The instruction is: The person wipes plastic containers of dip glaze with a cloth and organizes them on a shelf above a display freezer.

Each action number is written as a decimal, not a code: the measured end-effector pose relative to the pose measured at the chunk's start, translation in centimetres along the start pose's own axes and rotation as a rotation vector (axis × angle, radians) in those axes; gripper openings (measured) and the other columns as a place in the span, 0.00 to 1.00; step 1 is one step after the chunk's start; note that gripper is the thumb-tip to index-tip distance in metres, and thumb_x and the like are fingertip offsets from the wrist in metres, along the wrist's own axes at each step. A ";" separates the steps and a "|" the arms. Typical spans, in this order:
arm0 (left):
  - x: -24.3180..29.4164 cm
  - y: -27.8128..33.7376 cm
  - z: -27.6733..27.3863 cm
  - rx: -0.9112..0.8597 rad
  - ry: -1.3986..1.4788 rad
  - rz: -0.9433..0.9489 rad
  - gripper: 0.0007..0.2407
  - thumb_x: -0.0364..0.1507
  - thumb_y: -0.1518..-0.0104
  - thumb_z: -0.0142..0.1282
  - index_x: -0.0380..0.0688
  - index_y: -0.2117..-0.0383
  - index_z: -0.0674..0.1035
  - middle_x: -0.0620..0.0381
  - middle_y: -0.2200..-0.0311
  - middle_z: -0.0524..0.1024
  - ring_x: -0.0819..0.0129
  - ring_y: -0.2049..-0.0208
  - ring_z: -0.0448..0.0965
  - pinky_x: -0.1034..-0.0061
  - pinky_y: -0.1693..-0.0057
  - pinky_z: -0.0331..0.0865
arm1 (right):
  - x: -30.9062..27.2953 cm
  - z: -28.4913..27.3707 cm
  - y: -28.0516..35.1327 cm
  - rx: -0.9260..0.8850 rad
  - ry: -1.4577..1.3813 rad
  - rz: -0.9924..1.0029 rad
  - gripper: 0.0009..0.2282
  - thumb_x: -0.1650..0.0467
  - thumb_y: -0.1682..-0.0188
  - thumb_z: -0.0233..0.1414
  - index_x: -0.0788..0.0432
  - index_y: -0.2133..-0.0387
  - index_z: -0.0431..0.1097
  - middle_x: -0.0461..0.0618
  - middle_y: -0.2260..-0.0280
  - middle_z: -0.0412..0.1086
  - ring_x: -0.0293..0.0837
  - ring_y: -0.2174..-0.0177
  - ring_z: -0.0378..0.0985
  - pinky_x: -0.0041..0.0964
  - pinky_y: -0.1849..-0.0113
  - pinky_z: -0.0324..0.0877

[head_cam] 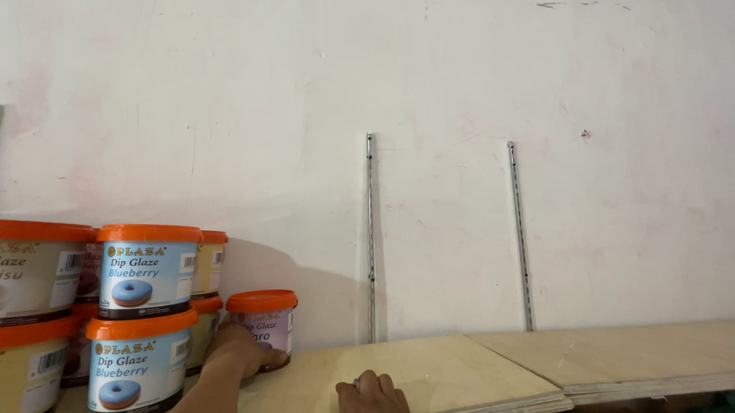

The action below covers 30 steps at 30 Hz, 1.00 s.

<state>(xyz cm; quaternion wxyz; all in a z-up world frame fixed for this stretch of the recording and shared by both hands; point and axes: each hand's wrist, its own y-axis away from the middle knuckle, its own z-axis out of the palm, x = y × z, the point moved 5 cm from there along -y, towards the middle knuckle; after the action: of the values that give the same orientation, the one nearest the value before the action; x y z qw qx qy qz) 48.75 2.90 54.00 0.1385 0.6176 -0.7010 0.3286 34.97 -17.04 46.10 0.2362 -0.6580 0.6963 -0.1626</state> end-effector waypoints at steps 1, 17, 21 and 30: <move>-0.2 -0.1 0.1 0.001 -0.001 -0.001 0.49 0.46 0.63 0.80 0.35 0.34 0.62 0.47 0.35 0.67 0.59 0.34 0.69 0.72 0.31 0.64 | 0.1 0.2 -0.1 0.000 -0.001 -0.002 0.19 0.66 0.54 0.53 0.56 0.48 0.70 0.56 0.55 0.63 0.52 0.52 0.65 0.53 0.51 0.65; -0.4 -0.5 0.4 0.009 -0.030 0.039 0.47 0.46 0.59 0.77 0.35 0.35 0.61 0.46 0.36 0.68 0.59 0.36 0.71 0.72 0.32 0.65 | -0.2 -0.1 0.2 0.015 -0.002 -0.015 0.21 0.67 0.53 0.52 0.56 0.44 0.68 0.58 0.56 0.63 0.51 0.54 0.67 0.50 0.53 0.67; -0.4 -0.9 0.7 0.038 -0.022 0.073 0.47 0.45 0.58 0.77 0.37 0.34 0.59 0.47 0.35 0.66 0.58 0.36 0.71 0.71 0.32 0.65 | -0.1 0.1 0.0 0.014 0.002 0.002 0.22 0.67 0.53 0.52 0.55 0.43 0.67 0.57 0.55 0.63 0.50 0.53 0.66 0.51 0.51 0.66; -0.6 -0.8 0.6 0.040 0.027 0.067 0.45 0.44 0.59 0.77 0.37 0.35 0.62 0.47 0.36 0.69 0.58 0.36 0.71 0.71 0.32 0.66 | -0.2 -0.4 0.3 0.007 -0.010 0.012 0.23 0.67 0.54 0.53 0.55 0.43 0.67 0.57 0.55 0.63 0.51 0.53 0.66 0.52 0.52 0.66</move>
<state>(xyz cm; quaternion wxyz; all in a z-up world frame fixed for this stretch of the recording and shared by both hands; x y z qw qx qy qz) 49.78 2.97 53.48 0.1242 0.5921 -0.7126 0.3553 34.53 -16.82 46.27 0.2431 -0.6537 0.6984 -0.1604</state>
